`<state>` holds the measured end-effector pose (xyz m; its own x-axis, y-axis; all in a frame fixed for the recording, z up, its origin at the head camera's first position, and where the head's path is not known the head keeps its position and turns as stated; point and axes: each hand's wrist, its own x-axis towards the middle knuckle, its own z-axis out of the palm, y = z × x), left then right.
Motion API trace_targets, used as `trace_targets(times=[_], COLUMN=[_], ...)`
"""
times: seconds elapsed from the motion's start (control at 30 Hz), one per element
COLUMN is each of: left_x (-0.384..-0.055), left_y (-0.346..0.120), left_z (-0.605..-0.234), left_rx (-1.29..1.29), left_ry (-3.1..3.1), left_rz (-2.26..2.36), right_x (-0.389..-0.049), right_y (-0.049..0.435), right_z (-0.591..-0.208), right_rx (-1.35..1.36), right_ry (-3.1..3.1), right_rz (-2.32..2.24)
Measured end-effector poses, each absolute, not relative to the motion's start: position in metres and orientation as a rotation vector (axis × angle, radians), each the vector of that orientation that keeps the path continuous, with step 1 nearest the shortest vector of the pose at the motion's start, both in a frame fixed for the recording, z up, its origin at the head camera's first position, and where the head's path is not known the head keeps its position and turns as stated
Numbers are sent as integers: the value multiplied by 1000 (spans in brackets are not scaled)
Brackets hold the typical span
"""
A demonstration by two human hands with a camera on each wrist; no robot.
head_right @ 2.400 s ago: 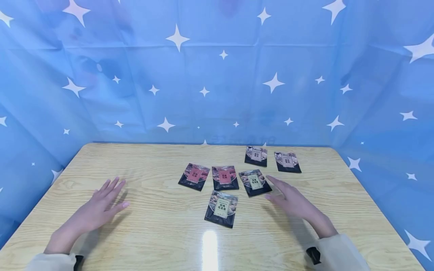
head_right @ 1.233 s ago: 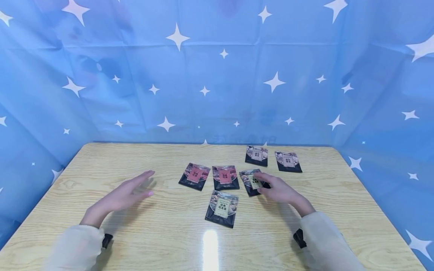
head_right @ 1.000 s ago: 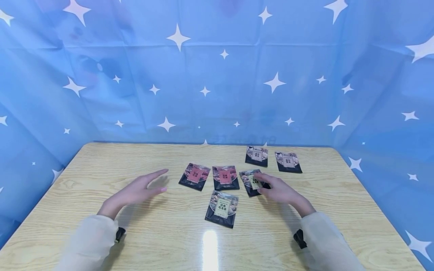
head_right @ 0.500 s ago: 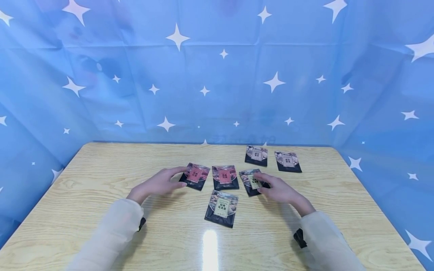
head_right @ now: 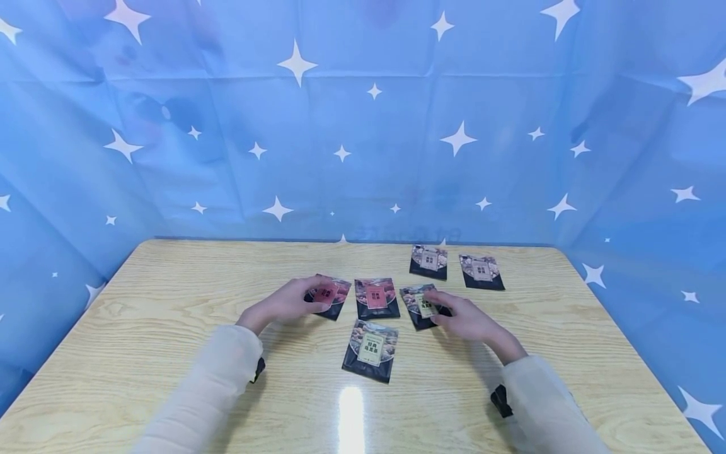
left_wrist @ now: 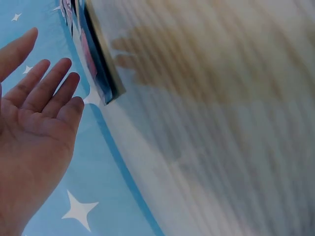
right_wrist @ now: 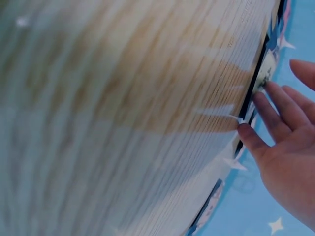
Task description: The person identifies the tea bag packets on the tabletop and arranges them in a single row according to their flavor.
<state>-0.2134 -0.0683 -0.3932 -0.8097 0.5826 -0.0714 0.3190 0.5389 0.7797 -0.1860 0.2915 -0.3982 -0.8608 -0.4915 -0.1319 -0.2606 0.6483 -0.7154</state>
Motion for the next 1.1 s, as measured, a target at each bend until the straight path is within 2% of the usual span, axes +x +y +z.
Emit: trace_targets(times=[0.6, 1.1], left_x=[-210, -203], left_y=[-79, -122], left_z=[-399, -402], left_rx=[754, 689], left_ry=[2459, 2501], left_rz=[1059, 1080], right_x=[-182, -183], right_y=[292, 291], right_z=[-393, -394], right_rx=[-635, -638], right_ry=[2560, 2563], right_rz=[-1050, -1045])
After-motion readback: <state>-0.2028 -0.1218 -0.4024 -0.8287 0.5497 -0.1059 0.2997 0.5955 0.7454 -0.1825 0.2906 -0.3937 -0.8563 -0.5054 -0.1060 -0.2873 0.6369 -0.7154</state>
